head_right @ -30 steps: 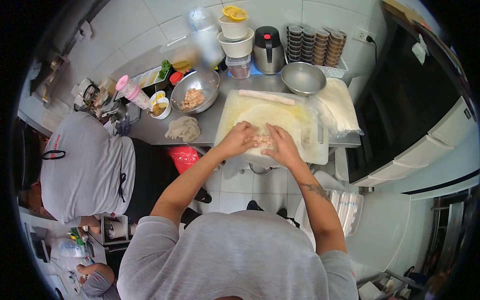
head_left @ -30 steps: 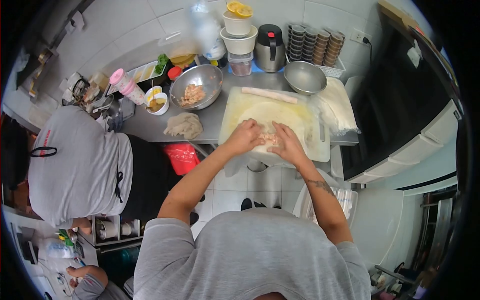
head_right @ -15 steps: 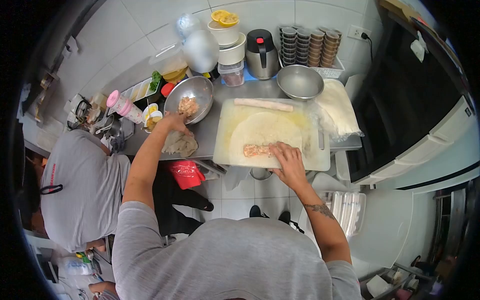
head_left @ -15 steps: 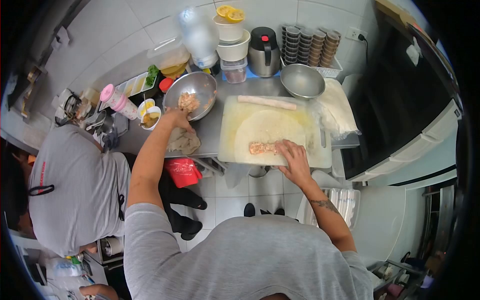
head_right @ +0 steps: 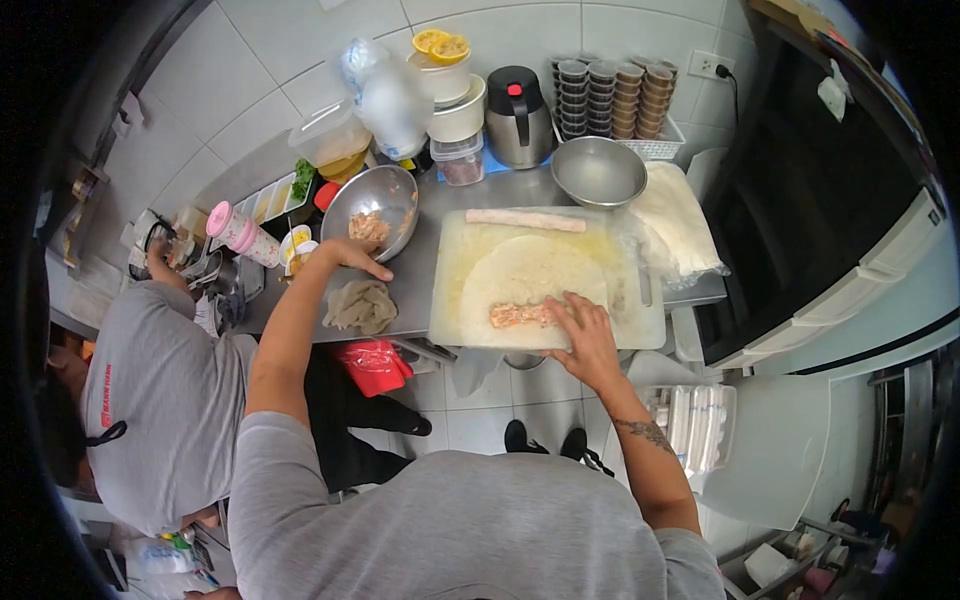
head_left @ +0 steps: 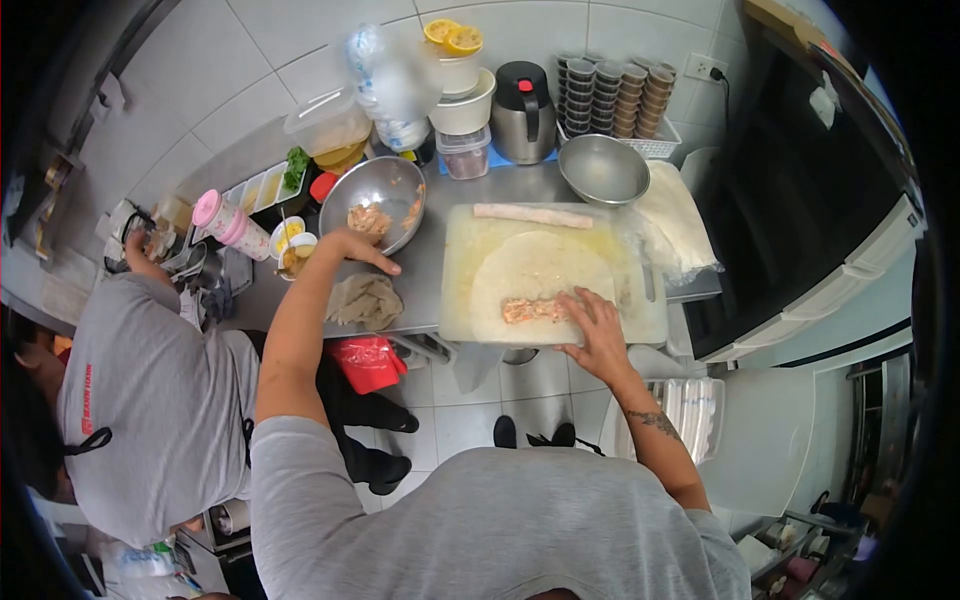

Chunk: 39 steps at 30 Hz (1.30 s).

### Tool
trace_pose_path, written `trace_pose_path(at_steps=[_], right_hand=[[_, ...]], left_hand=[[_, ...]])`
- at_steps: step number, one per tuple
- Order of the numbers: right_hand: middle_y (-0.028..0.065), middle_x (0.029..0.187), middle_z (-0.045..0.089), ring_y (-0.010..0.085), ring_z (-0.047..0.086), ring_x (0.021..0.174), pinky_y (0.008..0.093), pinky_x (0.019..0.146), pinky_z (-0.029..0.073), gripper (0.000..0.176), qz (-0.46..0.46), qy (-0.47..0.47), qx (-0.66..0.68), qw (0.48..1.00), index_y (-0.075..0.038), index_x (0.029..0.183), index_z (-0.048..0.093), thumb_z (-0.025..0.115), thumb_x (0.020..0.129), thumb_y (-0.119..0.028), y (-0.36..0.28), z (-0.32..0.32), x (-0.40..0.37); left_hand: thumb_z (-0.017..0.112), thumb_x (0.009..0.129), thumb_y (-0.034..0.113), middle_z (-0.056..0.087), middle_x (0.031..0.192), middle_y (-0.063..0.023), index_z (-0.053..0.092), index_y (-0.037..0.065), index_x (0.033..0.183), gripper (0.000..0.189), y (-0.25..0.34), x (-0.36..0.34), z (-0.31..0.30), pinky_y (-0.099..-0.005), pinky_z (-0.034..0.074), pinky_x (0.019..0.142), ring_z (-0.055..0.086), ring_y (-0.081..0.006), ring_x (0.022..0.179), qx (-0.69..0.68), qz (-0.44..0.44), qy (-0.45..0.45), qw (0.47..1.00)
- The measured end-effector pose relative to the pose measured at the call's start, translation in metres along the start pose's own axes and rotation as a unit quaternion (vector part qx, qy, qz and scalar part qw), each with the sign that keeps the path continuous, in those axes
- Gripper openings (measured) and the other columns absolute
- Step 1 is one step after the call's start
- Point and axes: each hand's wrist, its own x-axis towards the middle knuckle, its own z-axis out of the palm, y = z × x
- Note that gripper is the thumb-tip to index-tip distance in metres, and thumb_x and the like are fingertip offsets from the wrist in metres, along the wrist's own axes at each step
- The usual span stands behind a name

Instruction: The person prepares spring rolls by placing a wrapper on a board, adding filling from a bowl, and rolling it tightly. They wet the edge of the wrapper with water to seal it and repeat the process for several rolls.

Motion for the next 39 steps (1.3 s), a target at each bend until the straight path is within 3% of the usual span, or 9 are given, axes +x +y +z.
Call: trace_pose_path(at_steps=[10,16,19,22,24,27,30,33,39], right_hand=[[0.0151,0.138,0.04,0.0366,0.04,0.123,0.0466,0.103,0.033,0.096,0.026,0.006,0.01,1.0,-0.015,0.142,0.038,0.084,0.058,-0.03,-0.001,0.003,-0.001],[0.0159,0.137,0.041,0.0357,0.04,0.124,0.0456,0.103,0.033,0.098,0.008,0.005,0.029,1.0,-0.013,0.143,0.037,0.084,0.058,-0.029,0.002,0.002,0.0],[0.0154,0.138,0.041,0.0347,0.039,0.126,0.0434,0.104,0.034,0.093,0.02,-0.005,0.136,0.99,-0.013,0.144,0.035,0.082,0.065,-0.027,0.008,-0.009,-0.001],[0.0153,0.134,0.046,0.0323,0.043,0.124,0.0407,0.102,0.037,0.073,0.058,0.038,0.225,0.972,-0.01,0.138,0.044,0.077,0.074,-0.023,0.018,-0.014,-0.002],[0.0154,0.126,0.052,0.0338,0.047,0.12,0.0393,0.101,0.038,0.055,0.093,0.062,0.24,0.964,-0.006,0.128,0.052,0.072,0.078,-0.016,0.033,-0.008,0.004],[0.0156,0.118,0.059,0.0334,0.052,0.113,0.0383,0.098,0.041,0.039,0.112,0.083,0.246,0.959,-0.004,0.116,0.06,0.069,0.08,-0.012,0.025,0.001,-0.001],[0.0151,0.111,0.061,0.0323,0.056,0.104,0.0388,0.093,0.043,0.031,0.044,0.115,0.171,0.977,-0.003,0.109,0.063,0.069,0.079,-0.009,0.014,0.005,0.017],[0.0131,0.101,0.063,0.0315,0.057,0.096,0.0389,0.088,0.045,0.022,0.02,0.095,0.142,0.985,-0.003,0.1,0.065,0.068,0.079,-0.006,0.011,0.013,0.009],[0.0119,0.092,0.063,0.0304,0.057,0.09,0.0374,0.08,0.047,0.015,0.023,0.093,0.169,0.981,-0.002,0.093,0.067,0.067,0.078,-0.002,0.022,0.012,0.013]], left_hand=[[0.073,0.065,0.036,0.068,0.095,-0.0195,0.065,-0.003,0.099,0.053,-0.006,0.01,0.028,-0.0381,0.049,0.081,0.065,-0.0326,0.091,-0.034,0.0,0.212,0.977],[0.073,0.071,0.024,0.065,0.077,-0.0071,0.066,0.003,0.091,0.03,0.0,-0.003,0.02,-0.0315,0.048,0.067,0.061,-0.0173,0.074,-0.076,0.042,0.232,0.969],[0.074,0.073,0.031,0.061,0.071,-0.0032,0.065,0.005,0.084,0.03,0.003,-0.012,0.011,-0.028,0.045,0.062,0.057,-0.0137,0.067,-0.332,0.074,0.254,0.905],[0.07,0.078,0.021,0.062,0.072,-0.0016,0.064,0.005,0.084,0.018,0.037,-0.023,0.013,-0.0266,0.045,0.061,0.056,-0.0108,0.068,-0.377,0.098,0.305,0.869],[0.06,0.084,0.008,0.058,0.074,0.0028,0.064,0.007,0.09,0.006,0.106,-0.037,0.04,-0.0243,0.046,0.064,0.055,-0.0069,0.073,-0.316,0.189,0.315,0.874],[0.061,0.083,0.004,0.061,0.082,-0.0071,0.058,0.002,0.088,0.006,0.201,-0.041,0.091,-0.0312,0.048,0.068,0.058,-0.0163,0.074,-0.242,0.271,0.312,0.878],[0.063,0.075,0.0,0.058,0.084,-0.0117,0.061,0.005,0.087,0.014,0.25,0.013,0.157,-0.0374,0.047,0.076,0.058,-0.0301,0.085,-0.113,0.378,0.431,0.811],[0.061,0.074,-0.003,0.055,0.086,-0.013,0.061,0.006,0.087,0.016,0.273,-0.004,0.168,-0.0399,0.045,0.079,0.054,-0.035,0.089,-0.089,0.317,0.502,0.799],[0.057,0.073,-0.008,0.053,0.088,-0.0135,0.059,0.004,0.085,0.017,0.251,-0.015,0.167,-0.0408,0.045,0.078,0.052,-0.035,0.092,-0.199,0.282,0.465,0.815]])
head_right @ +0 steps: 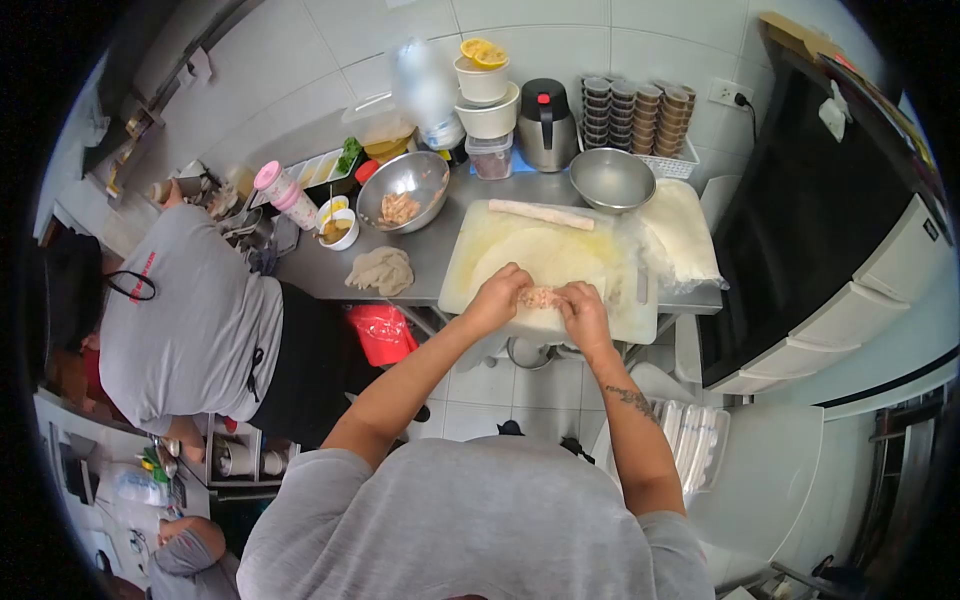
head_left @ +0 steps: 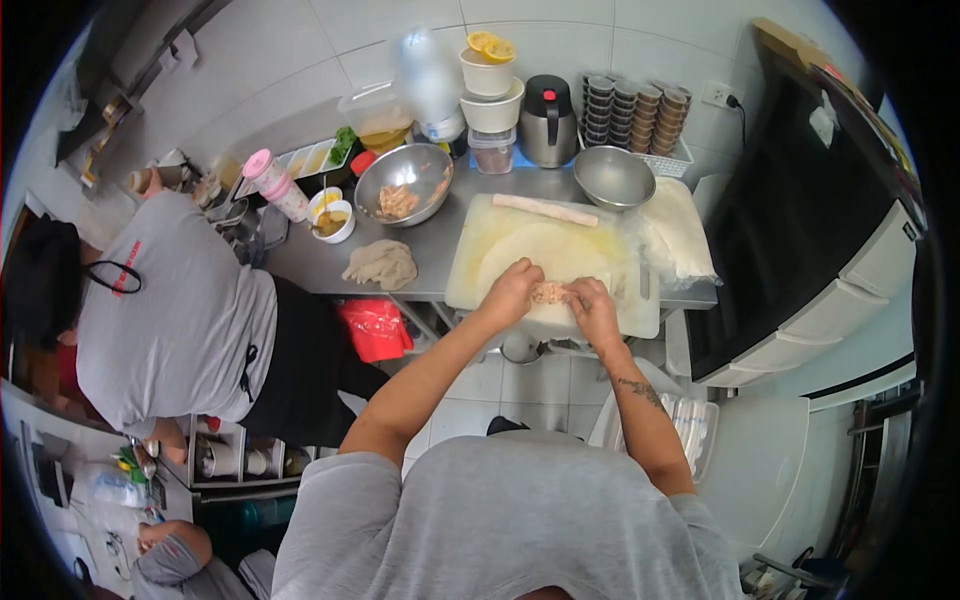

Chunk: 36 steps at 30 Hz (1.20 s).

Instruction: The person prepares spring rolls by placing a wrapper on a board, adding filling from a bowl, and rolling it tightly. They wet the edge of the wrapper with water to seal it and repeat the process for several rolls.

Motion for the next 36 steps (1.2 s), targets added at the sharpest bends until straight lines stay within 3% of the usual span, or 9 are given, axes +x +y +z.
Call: trace_pose_path(at_steps=[11,14,21,24,26,28,31,34,36], right_hand=[[0.0136,0.102,0.062,0.032,0.057,0.095,0.0381,0.082,0.047,0.026,0.032,-0.01,0.085,0.996,-0.002,0.101,0.065,0.07,0.076,-0.007,-0.011,-0.018,0.006],[0.013,0.099,0.062,0.0328,0.056,0.096,0.039,0.084,0.045,0.022,-0.071,-0.002,-0.007,0.997,-0.002,0.096,0.065,0.07,0.075,-0.007,-0.021,-0.005,0.011],[0.0127,0.088,0.061,0.0327,0.056,0.087,0.0408,0.082,0.043,0.017,-0.129,-0.031,-0.068,0.989,-0.003,0.087,0.062,0.071,0.073,-0.007,-0.011,0.021,0.014],[0.0116,0.09,0.061,0.0306,0.055,0.092,0.0415,0.085,0.043,0.016,-0.08,-0.053,-0.058,0.994,-0.004,0.087,0.063,0.069,0.072,-0.005,-0.018,0.013,0.017],[0.0109,0.093,0.061,0.0304,0.055,0.093,0.0412,0.085,0.043,0.02,-0.111,0.006,-0.058,0.992,-0.004,0.092,0.064,0.07,0.072,-0.005,-0.025,0.017,0.02],[0.0104,0.097,0.061,0.0302,0.055,0.096,0.0405,0.086,0.043,0.027,-0.104,-0.025,-0.049,0.993,-0.004,0.098,0.065,0.071,0.072,-0.006,-0.021,0.019,0.02],[0.0097,0.102,0.06,0.0299,0.054,0.1,0.0388,0.088,0.044,0.035,-0.057,-0.147,-0.037,0.987,-0.005,0.105,0.065,0.073,0.072,-0.008,-0.002,0.015,0.02],[0.0094,0.102,0.061,0.0295,0.054,0.101,0.0373,0.09,0.044,0.034,-0.051,-0.138,-0.035,0.989,-0.005,0.106,0.066,0.073,0.073,-0.009,-0.003,0.007,0.028],[0.0098,0.101,0.062,0.0291,0.055,0.101,0.0367,0.09,0.045,0.032,-0.049,-0.103,-0.013,0.993,-0.005,0.105,0.067,0.072,0.074,-0.01,-0.008,0.001,0.019]], left_hand=[[0.059,0.075,-0.004,0.053,0.077,-0.0139,0.058,0.003,0.08,0.009,-0.002,0.007,-0.018,-0.0399,0.045,0.071,0.054,-0.0329,0.08,-0.044,-0.034,0.03,0.998],[0.06,0.075,-0.002,0.053,0.076,-0.0135,0.06,0.004,0.079,0.007,-0.001,-0.002,0.001,-0.0399,0.045,0.071,0.053,-0.0328,0.08,0.009,0.016,0.029,0.999],[0.062,0.075,0.0,0.05,0.08,-0.0128,0.06,0.003,0.079,0.005,-0.012,-0.003,0.006,-0.0392,0.044,0.074,0.053,-0.0327,0.085,0.079,0.05,0.01,0.996],[0.066,0.076,0.004,0.054,0.097,-0.0135,0.065,0.004,0.092,0.016,-0.009,-0.004,-0.009,-0.0379,0.044,0.081,0.051,-0.0314,0.091,0.097,0.039,0.018,0.994],[0.068,0.076,0.008,0.055,0.102,-0.0129,0.066,0.006,0.098,0.022,-0.01,-0.007,-0.011,-0.0381,0.044,0.084,0.051,-0.0312,0.094,0.117,0.04,-0.01,0.992],[0.07,0.076,0.012,0.055,0.106,-0.0117,0.066,0.007,0.104,0.029,-0.017,-0.009,-0.011,-0.0389,0.044,0.086,0.051,-0.0315,0.098,0.129,0.031,-0.078,0.988],[0.073,0.074,0.015,0.056,0.107,-0.0099,0.066,0.009,0.108,0.035,-0.029,-0.011,-0.004,-0.04,0.043,0.088,0.051,-0.0313,0.099,0.095,0.013,-0.086,0.992],[0.071,0.075,0.013,0.056,0.105,-0.0085,0.066,0.009,0.109,0.035,-0.033,-0.011,-0.01,-0.0395,0.043,0.088,0.051,-0.0303,0.098,0.118,0.015,-0.115,0.986],[0.07,0.075,0.011,0.057,0.1,-0.0085,0.067,0.01,0.107,0.032,-0.027,-0.014,-0.018,-0.0383,0.043,0.087,0.051,-0.0302,0.095,0.055,0.025,-0.06,0.996]])
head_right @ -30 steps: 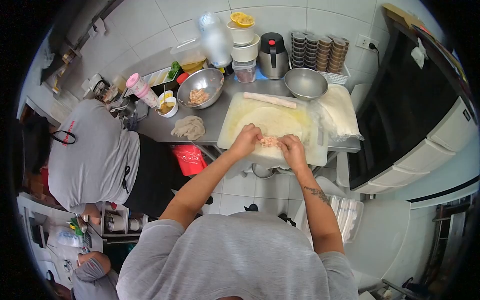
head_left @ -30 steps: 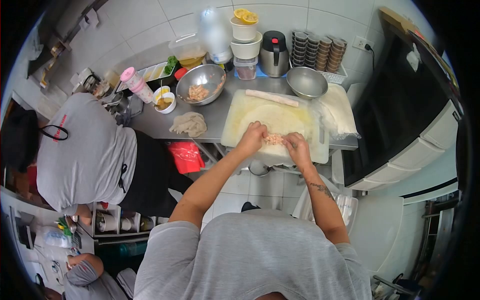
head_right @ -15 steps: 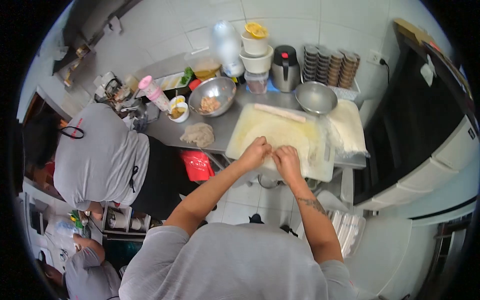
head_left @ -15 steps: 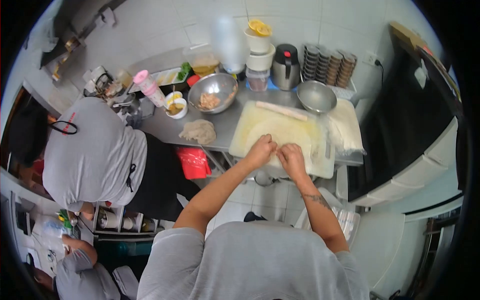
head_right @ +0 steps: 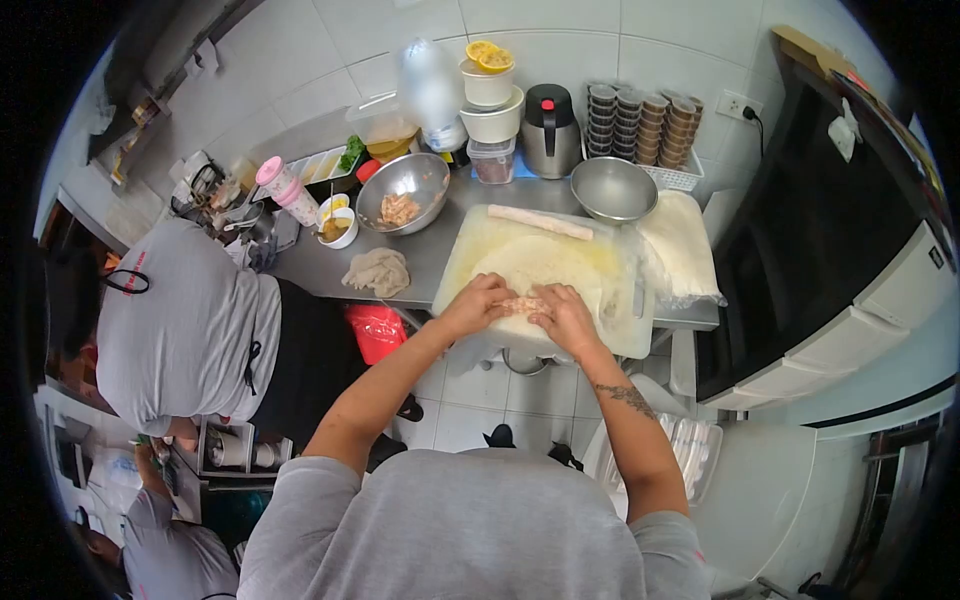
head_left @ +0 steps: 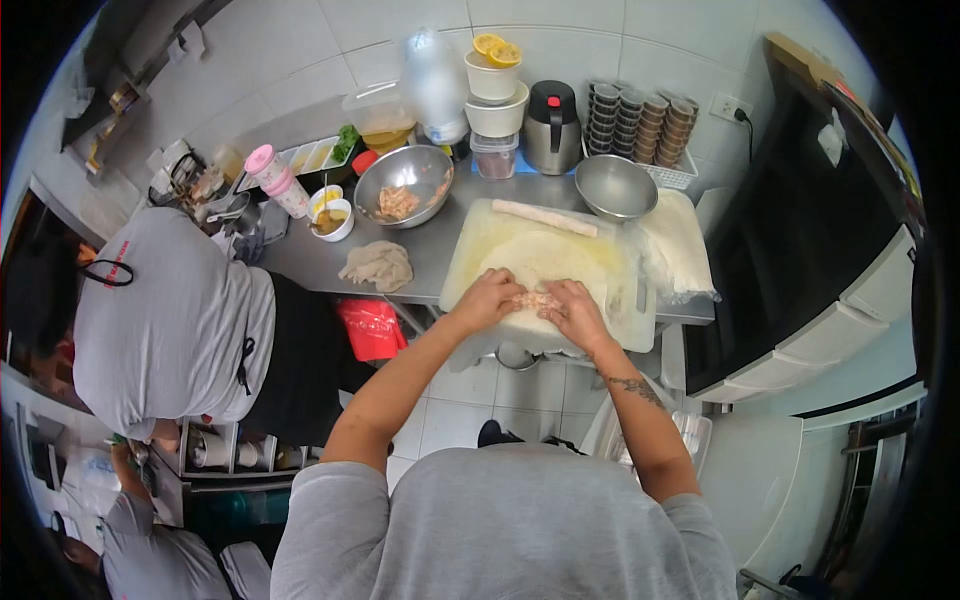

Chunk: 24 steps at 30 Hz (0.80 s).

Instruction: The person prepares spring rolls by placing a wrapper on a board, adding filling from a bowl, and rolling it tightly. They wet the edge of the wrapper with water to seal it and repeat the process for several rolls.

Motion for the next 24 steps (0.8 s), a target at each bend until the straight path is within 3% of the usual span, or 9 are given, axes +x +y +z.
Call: trace_pose_path(at_steps=[1,6,11,13,15,19,24], right_hand=[[0.01,0.101,0.062,0.0292,0.054,0.101,0.037,0.09,0.045,0.033,-0.005,-0.002,-0.003,1.0,-0.005,0.106,0.066,0.073,0.074,-0.011,0.002,-0.001,-0.001],[0.0101,0.106,0.06,0.0292,0.053,0.105,0.0375,0.092,0.045,0.041,0.019,-0.055,-0.014,0.998,-0.006,0.112,0.065,0.075,0.073,-0.015,0.025,-0.002,-0.006],[0.0097,0.1,0.061,0.029,0.054,0.1,0.0368,0.088,0.046,0.033,-0.002,0.058,0.006,0.998,-0.006,0.105,0.068,0.074,0.074,-0.011,0.012,-0.011,-0.014],[0.0099,0.098,0.062,0.0288,0.054,0.098,0.0365,0.086,0.046,0.03,0.008,0.059,0.011,0.998,-0.005,0.103,0.069,0.073,0.074,-0.01,0.016,-0.012,-0.013],[0.0101,0.095,0.061,0.0289,0.055,0.096,0.0365,0.085,0.046,0.028,0.014,-0.014,0.013,1.0,-0.005,0.101,0.07,0.073,0.074,-0.009,0.029,-0.02,-0.015],[0.0103,0.096,0.062,0.0285,0.055,0.097,0.0364,0.085,0.046,0.027,0.013,-0.032,-0.005,0.999,-0.005,0.102,0.07,0.072,0.075,-0.011,0.03,-0.022,-0.011],[0.0104,0.098,0.062,0.0285,0.056,0.096,0.0363,0.084,0.046,0.027,-0.045,0.07,-0.075,0.994,-0.006,0.101,0.07,0.071,0.077,-0.016,-0.001,-0.008,0.0]], left_hand=[[0.069,0.076,0.009,0.057,0.098,-0.0085,0.068,0.01,0.107,0.031,0.003,-0.002,-0.004,-0.0377,0.043,0.086,0.051,-0.0301,0.094,-0.032,0.005,0.027,0.999],[0.072,0.074,0.01,0.054,0.101,-0.0086,0.066,0.012,0.112,0.039,-0.016,-0.003,0.003,-0.0373,0.042,0.091,0.05,-0.0295,0.1,-0.008,-0.012,-0.027,1.0],[0.072,0.073,0.008,0.054,0.099,-0.0094,0.066,0.011,0.112,0.039,-0.016,-0.007,-0.008,-0.0373,0.042,0.091,0.05,-0.0293,0.099,-0.045,-0.007,-0.018,0.999],[0.072,0.073,0.006,0.054,0.099,-0.0099,0.066,0.01,0.11,0.038,-0.013,-0.005,-0.014,-0.0372,0.042,0.09,0.051,-0.0292,0.099,-0.04,-0.019,-0.023,0.999],[0.073,0.073,0.007,0.053,0.103,-0.0104,0.065,0.009,0.111,0.039,-0.028,-0.003,-0.009,-0.0376,0.043,0.09,0.051,-0.0296,0.099,-0.024,-0.011,-0.05,0.998],[0.072,0.074,0.007,0.055,0.102,-0.0108,0.065,0.008,0.111,0.037,-0.031,-0.005,-0.012,-0.0384,0.043,0.09,0.052,-0.0303,0.099,-0.027,-0.01,-0.038,0.999],[0.071,0.075,0.007,0.057,0.095,-0.0096,0.066,0.006,0.099,0.024,-0.013,-0.005,-0.025,-0.0378,0.044,0.085,0.053,-0.0303,0.095,-0.019,-0.02,0.035,0.999]])
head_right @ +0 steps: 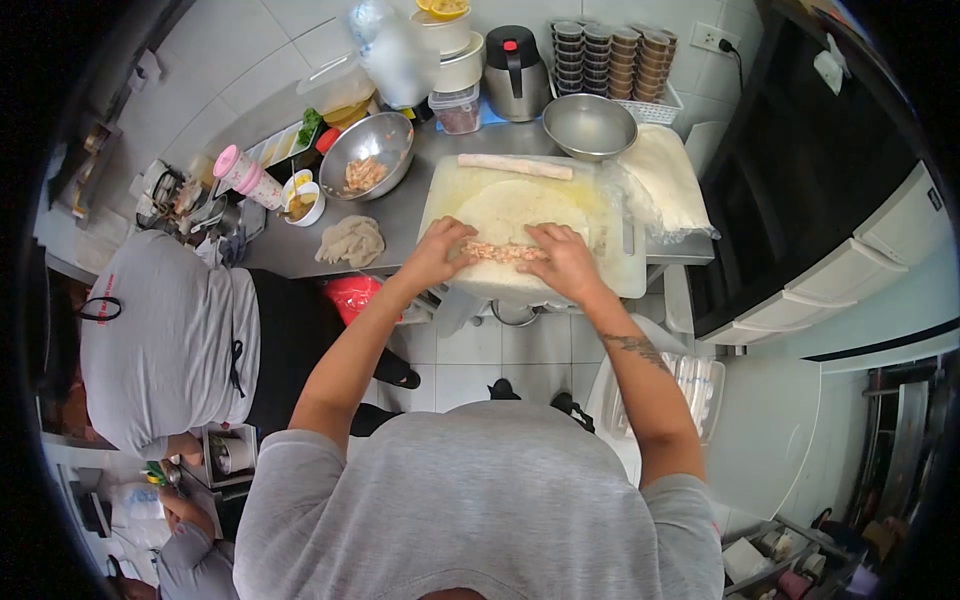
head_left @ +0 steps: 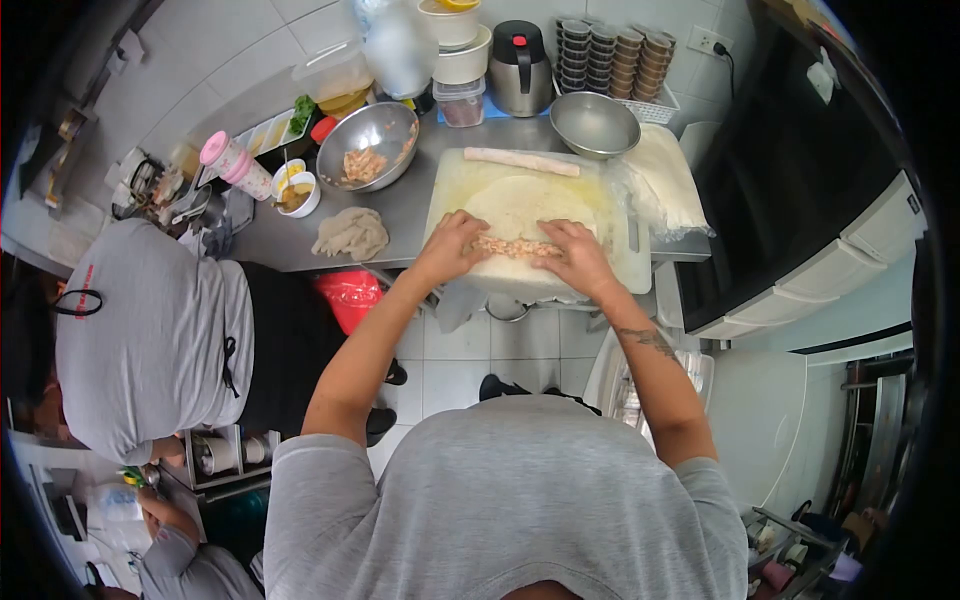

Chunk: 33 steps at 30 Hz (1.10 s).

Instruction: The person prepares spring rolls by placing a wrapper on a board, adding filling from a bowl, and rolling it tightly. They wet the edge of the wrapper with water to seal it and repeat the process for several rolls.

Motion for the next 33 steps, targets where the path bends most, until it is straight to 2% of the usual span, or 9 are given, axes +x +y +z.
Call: trace_pose_path(at_steps=[4,8,11,14,16,20,24,28,33], right_hand=[[0.0094,0.095,0.064,0.0284,0.057,0.092,0.0378,0.084,0.045,0.036,0.001,-0.055,0.002,0.998,-0.004,0.108,0.067,0.072,0.075,-0.019,-0.008,0.032,0.005],[0.0082,0.092,0.063,0.0268,0.058,0.09,0.038,0.083,0.046,0.031,0.028,-0.054,-0.018,0.998,-0.005,0.1,0.068,0.072,0.073,-0.018,-0.005,0.034,0.004],[0.0081,0.09,0.063,0.0263,0.058,0.089,0.0374,0.082,0.047,0.024,0.02,-0.015,-0.037,0.999,-0.006,0.093,0.069,0.073,0.072,-0.016,-0.009,0.029,0.007],[0.008,0.089,0.062,0.0273,0.058,0.09,0.0382,0.083,0.046,0.028,0.002,0.001,-0.063,0.998,-0.006,0.096,0.069,0.074,0.07,-0.016,-0.009,0.037,0.006],[0.0081,0.09,0.062,0.0285,0.057,0.092,0.0394,0.086,0.045,0.034,0.022,-0.077,-0.029,0.996,-0.006,0.1,0.069,0.076,0.069,-0.018,-0.006,0.04,0.007],[0.0076,0.089,0.062,0.028,0.057,0.092,0.0391,0.086,0.045,0.026,0.036,-0.073,-0.024,0.996,-0.007,0.092,0.07,0.076,0.069,-0.018,-0.011,0.034,0.012],[0.0078,0.089,0.061,0.0276,0.057,0.091,0.0382,0.085,0.045,0.021,0.015,-0.06,-0.021,0.998,-0.008,0.087,0.071,0.076,0.069,-0.018,-0.011,0.03,0.009],[0.0078,0.092,0.062,0.0276,0.057,0.093,0.038,0.086,0.043,0.028,0.051,-0.111,-0.021,0.992,-0.009,0.094,0.071,0.076,0.069,-0.021,-0.005,0.034,0.008],[0.0072,0.085,0.061,0.0271,0.057,0.088,0.0372,0.083,0.044,0.025,0.005,-0.061,-0.017,0.998,-0.009,0.095,0.071,0.075,0.071,-0.017,-0.004,0.016,0.004]], left_hand=[[0.072,0.074,0.007,0.057,0.091,-0.0086,0.064,0.006,0.092,0.02,0.0,0.005,0.02,-0.0374,0.044,0.081,0.053,-0.0305,0.093,0.04,0.048,0.017,0.998],[0.071,0.073,0.006,0.057,0.092,-0.0088,0.063,0.005,0.09,0.018,-0.007,0.001,0.026,-0.0377,0.044,0.081,0.053,-0.0312,0.092,0.066,0.057,0.004,0.996],[0.068,0.075,0.007,0.054,0.092,-0.0077,0.064,0.009,0.087,0.012,0.006,0.002,0.018,-0.0393,0.042,0.08,0.051,-0.0296,0.088,0.013,0.028,0.049,0.998],[0.069,0.075,0.009,0.054,0.096,-0.0085,0.064,0.009,0.092,0.018,0.01,0.003,0.027,-0.0396,0.043,0.081,0.051,-0.03,0.091,0.043,0.047,0.06,0.996],[0.071,0.075,0.011,0.053,0.1,-0.0102,0.064,0.009,0.103,0.029,0.001,0.004,0.039,-0.0396,0.043,0.083,0.051,-0.0302,0.094,0.046,0.046,0.021,0.998],[0.073,0.074,0.014,0.053,0.104,-0.011,0.063,0.011,0.114,0.041,-0.011,-0.003,0.046,-0.041,0.042,0.088,0.051,-0.03,0.097,0.05,0.038,-0.026,0.998],[0.071,0.075,0.01,0.056,0.095,-0.009,0.068,0.008,0.101,0.026,0.016,-0.007,0.025,-0.0378,0.044,0.084,0.051,-0.0301,0.093,0.013,0.015,0.058,0.998],[0.071,0.076,0.008,0.055,0.097,-0.0091,0.068,0.01,0.104,0.028,0.005,-0.01,0.03,-0.0371,0.044,0.085,0.052,-0.0293,0.094,0.021,0.007,-0.002,1.0],[0.068,0.077,0.005,0.054,0.096,-0.0091,0.068,0.01,0.103,0.026,0.004,-0.011,0.03,-0.0383,0.044,0.085,0.052,-0.0293,0.092,0.015,0.014,0.02,1.0]])
